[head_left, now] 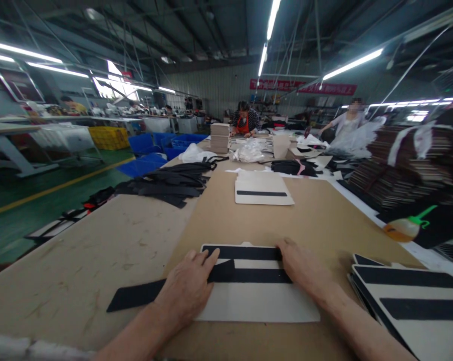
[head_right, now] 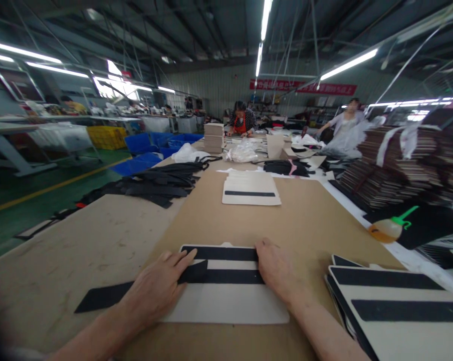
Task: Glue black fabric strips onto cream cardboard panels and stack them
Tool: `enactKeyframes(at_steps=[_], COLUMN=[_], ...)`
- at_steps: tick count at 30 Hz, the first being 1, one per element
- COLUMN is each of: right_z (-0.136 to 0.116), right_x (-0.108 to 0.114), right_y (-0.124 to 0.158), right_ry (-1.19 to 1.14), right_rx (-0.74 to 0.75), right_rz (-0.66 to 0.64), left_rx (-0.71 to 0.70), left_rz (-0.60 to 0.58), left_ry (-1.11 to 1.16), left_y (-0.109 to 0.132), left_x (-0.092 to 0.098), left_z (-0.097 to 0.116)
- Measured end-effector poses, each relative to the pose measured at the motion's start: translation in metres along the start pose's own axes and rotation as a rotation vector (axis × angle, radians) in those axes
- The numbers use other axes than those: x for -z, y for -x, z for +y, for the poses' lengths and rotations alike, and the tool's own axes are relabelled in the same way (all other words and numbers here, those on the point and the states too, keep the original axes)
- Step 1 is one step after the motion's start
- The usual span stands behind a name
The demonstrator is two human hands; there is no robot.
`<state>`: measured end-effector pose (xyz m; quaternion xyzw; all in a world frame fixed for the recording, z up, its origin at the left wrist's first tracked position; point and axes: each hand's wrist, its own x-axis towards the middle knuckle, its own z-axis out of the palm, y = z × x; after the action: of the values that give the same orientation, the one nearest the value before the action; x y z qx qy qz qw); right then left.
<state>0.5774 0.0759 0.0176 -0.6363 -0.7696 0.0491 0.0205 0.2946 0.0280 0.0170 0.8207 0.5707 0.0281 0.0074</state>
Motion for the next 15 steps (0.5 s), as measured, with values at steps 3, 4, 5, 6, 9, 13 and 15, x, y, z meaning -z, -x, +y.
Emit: enactKeyframes(at_steps=[3,4,5,6,9,13,15], right_z=[-0.029,-0.036,-0.043,-0.047,-0.047,-0.024,-0.006], right_x=[0.006,0.005,0.004,0.002,-0.005,-0.01,-0.013], right_y=[0.014,0.018,0.02,0.022,0.025,0.033,0.04], right_ry=[0.182,0.216,0.241,0.255,0.23,0.186,0.183], right_rx=[0.085,0.101,0.107,0.104,0.07,0.024,-0.007], right_rz=[-0.045,-0.053,-0.056,-0.055,-0.025,0.013,0.026], left_rx=[-0.014,-0.01,-0.004,0.001,-0.01,-0.036,-0.038], left_rz=[-0.039,-0.041,-0.038,-0.032,-0.01,0.006,0.018], left_ry=[-0.044,-0.058,-0.071,-0.08,-0.094,-0.069,-0.029], left_y=[-0.014,-0.018,-0.021,-0.023,-0.023,-0.016,-0.011], left_x=[0.008,0.008,0.008,0.007,0.002,0.002,0.003], left_z=[0.005,0.007,0.008,0.009,0.008,0.0,-0.005])
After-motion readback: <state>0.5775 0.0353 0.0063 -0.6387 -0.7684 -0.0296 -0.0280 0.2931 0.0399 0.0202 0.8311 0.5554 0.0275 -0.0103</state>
